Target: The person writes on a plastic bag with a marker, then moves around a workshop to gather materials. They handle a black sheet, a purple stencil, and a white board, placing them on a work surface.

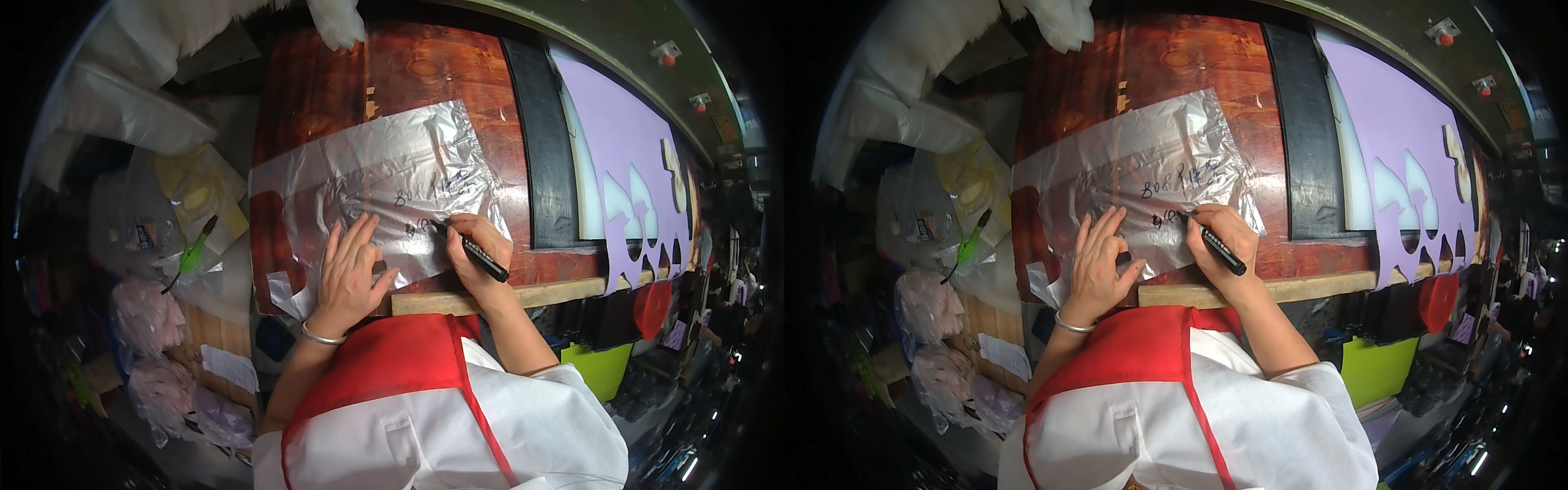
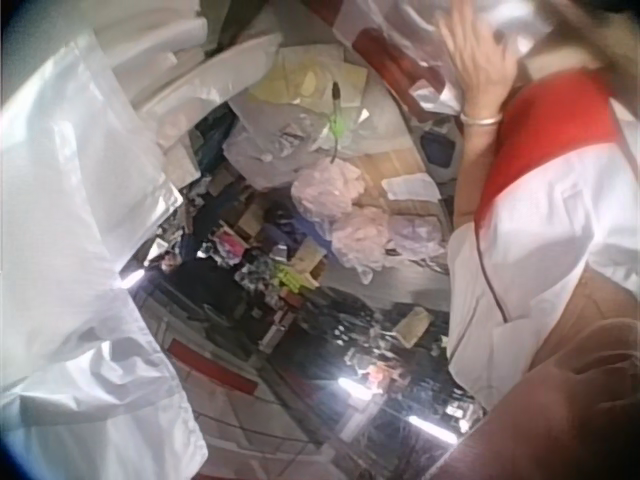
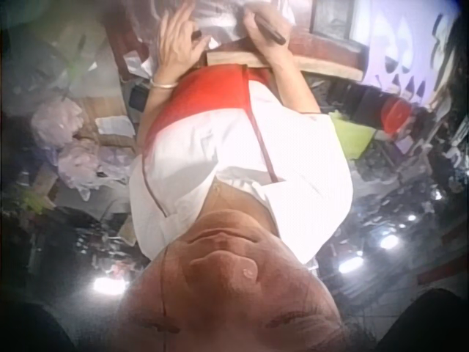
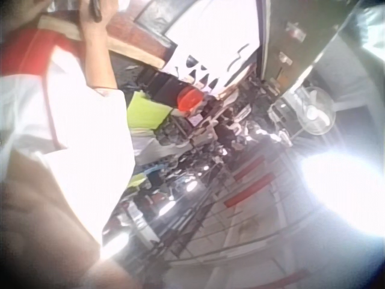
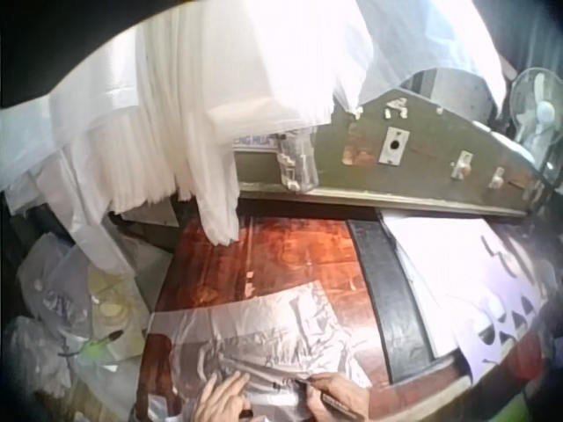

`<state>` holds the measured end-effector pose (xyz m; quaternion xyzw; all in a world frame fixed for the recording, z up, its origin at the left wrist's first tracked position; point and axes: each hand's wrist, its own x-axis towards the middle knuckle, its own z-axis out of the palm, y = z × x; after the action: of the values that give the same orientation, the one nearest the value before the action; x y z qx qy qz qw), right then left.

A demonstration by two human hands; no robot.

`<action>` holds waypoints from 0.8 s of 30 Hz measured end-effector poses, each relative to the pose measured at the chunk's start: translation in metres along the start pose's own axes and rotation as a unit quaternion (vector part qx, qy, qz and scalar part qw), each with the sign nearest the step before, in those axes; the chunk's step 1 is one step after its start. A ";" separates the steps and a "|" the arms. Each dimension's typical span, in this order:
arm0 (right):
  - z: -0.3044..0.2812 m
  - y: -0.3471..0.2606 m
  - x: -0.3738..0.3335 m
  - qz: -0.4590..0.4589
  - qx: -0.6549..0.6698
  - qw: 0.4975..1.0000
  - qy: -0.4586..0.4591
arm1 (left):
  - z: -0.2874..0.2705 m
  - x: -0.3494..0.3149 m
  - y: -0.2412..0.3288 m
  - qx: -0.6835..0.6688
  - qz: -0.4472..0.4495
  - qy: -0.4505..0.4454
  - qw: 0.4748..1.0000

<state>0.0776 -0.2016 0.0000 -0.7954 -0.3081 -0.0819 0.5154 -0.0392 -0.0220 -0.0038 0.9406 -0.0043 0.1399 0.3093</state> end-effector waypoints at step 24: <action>-0.016 -0.010 -0.010 -0.025 0.007 0.997 -0.075 | -0.002 -0.002 -0.003 -0.008 0.006 0.009 1.000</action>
<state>0.0664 -0.2166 0.0106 -0.7879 -0.3664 -0.0327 0.4939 -0.0413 -0.0191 -0.0047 0.9369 -0.0081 0.1501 0.3157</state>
